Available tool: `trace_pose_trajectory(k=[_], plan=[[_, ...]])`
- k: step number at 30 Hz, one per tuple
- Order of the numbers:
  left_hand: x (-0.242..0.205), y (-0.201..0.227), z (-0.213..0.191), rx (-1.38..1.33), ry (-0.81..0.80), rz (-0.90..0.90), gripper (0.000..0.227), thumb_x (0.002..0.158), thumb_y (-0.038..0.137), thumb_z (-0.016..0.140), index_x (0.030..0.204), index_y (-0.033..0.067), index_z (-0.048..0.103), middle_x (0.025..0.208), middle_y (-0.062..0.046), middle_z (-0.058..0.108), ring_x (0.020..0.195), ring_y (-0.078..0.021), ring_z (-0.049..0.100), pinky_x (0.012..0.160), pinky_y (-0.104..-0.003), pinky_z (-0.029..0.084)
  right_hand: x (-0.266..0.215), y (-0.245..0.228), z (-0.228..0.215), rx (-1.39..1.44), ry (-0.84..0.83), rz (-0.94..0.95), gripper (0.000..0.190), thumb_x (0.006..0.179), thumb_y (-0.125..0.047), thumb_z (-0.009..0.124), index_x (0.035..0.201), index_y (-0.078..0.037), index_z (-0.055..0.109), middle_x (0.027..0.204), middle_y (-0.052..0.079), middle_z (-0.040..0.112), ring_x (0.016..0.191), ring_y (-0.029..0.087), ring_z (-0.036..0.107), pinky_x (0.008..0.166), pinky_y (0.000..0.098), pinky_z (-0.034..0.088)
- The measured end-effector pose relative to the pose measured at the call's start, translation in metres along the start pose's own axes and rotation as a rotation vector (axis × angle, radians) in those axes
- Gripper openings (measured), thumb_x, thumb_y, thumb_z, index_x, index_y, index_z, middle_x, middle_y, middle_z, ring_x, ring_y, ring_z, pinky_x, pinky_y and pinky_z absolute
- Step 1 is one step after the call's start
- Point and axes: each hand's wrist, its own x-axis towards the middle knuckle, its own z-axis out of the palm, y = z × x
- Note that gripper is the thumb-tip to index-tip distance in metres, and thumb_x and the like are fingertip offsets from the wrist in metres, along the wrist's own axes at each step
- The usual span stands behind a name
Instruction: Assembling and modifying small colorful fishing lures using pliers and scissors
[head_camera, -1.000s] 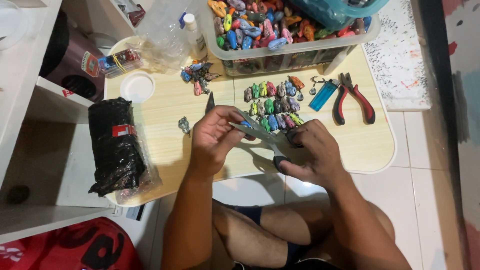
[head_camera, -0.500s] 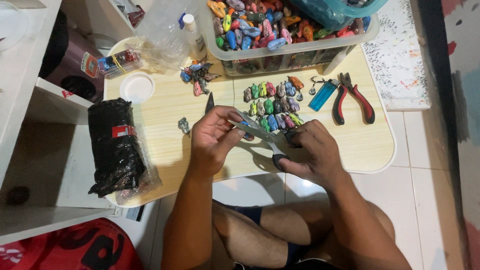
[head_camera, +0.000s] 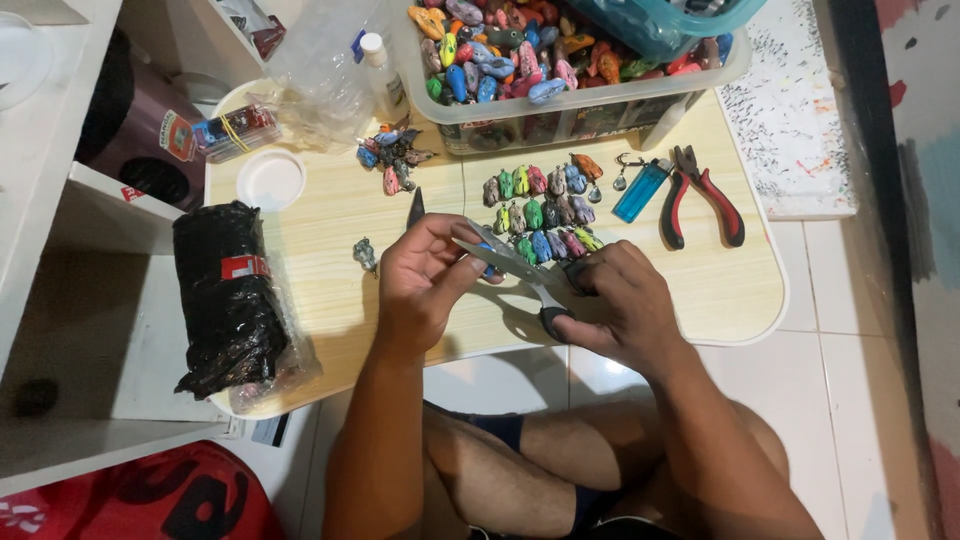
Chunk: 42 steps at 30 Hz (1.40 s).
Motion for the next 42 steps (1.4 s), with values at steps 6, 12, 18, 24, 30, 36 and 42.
trace_pose_trajectory(k=[6, 12, 18, 24, 30, 36, 42], plan=[[0.0, 0.002, 0.001, 0.012, 0.007, -0.024, 0.021, 0.092, 0.002, 0.069, 0.108, -0.0073, 0.059, 0.091, -0.022, 0.067, 0.077, -0.0224, 0.072, 0.074, -0.035, 0.064, -0.003, 0.004, 0.0, 0.022, -0.017, -0.001, 0.042, 0.088, -0.045, 0.082, 0.08, -0.009, 0.061, 0.079, 0.01, 0.057, 0.069, 0.032, 0.059, 0.063, 0.0415, 0.049], [-0.001, 0.0, 0.0, 0.024, 0.012, -0.046, 0.021, 0.092, 0.004, 0.069, 0.108, -0.0052, 0.059, 0.087, -0.02, 0.068, 0.074, -0.0213, 0.072, 0.071, -0.032, 0.063, -0.011, 0.011, 0.002, 0.034, -0.033, -0.025, 0.041, 0.088, -0.043, 0.083, 0.08, -0.009, 0.061, 0.078, 0.01, 0.055, 0.067, 0.032, 0.06, 0.061, 0.04, 0.049], [-0.002, -0.001, 0.001, 0.012, 0.014, -0.053, 0.021, 0.091, 0.006, 0.069, 0.108, -0.0033, 0.059, 0.086, -0.018, 0.069, 0.074, -0.0201, 0.073, 0.068, -0.028, 0.061, -0.01, 0.01, 0.0, 0.039, -0.04, -0.034, 0.04, 0.087, -0.04, 0.085, 0.077, -0.01, 0.06, 0.075, 0.009, 0.054, 0.064, 0.032, 0.058, 0.059, 0.0397, 0.048], [-0.002, 0.0, 0.006, -0.045, 0.009, -0.056, 0.023, 0.092, 0.005, 0.069, 0.111, -0.003, 0.058, 0.093, -0.022, 0.071, 0.078, -0.0228, 0.073, 0.071, -0.033, 0.064, -0.013, 0.012, 0.001, 0.1, -0.041, -0.016, 0.039, 0.087, -0.037, 0.085, 0.076, -0.009, 0.06, 0.073, 0.01, 0.056, 0.063, 0.033, 0.059, 0.058, 0.0398, 0.049], [0.001, 0.01, 0.011, -0.101, 0.072, -0.028, 0.023, 0.097, 0.011, 0.065, 0.114, -0.0015, 0.056, 0.103, -0.023, 0.071, 0.091, -0.0238, 0.073, 0.08, -0.035, 0.066, -0.003, 0.006, -0.005, 0.131, -0.005, 0.001, 0.044, 0.09, -0.045, 0.079, 0.078, -0.008, 0.059, 0.073, 0.01, 0.055, 0.063, 0.032, 0.057, 0.058, 0.0392, 0.048], [0.002, 0.004, 0.007, -0.192, 0.091, 0.051, 0.036, 0.089, 0.009, 0.076, 0.116, -0.0048, 0.056, 0.111, -0.024, 0.066, 0.098, -0.0291, 0.072, 0.079, -0.036, 0.066, -0.001, 0.002, -0.004, 0.115, -0.05, 0.038, 0.042, 0.089, -0.041, 0.082, 0.078, -0.008, 0.059, 0.073, 0.011, 0.056, 0.064, 0.035, 0.058, 0.06, 0.0404, 0.049], [0.003, 0.005, -0.003, -0.061, 0.199, 0.197, 0.037, 0.086, -0.003, 0.078, 0.116, -0.005, 0.056, 0.113, -0.02, 0.065, 0.098, -0.0287, 0.074, 0.079, -0.033, 0.065, -0.002, 0.002, -0.003, 0.13, -0.077, 0.076, 0.041, 0.089, -0.038, 0.082, 0.079, -0.007, 0.057, 0.073, 0.011, 0.057, 0.066, 0.035, 0.059, 0.063, 0.0398, 0.05]])
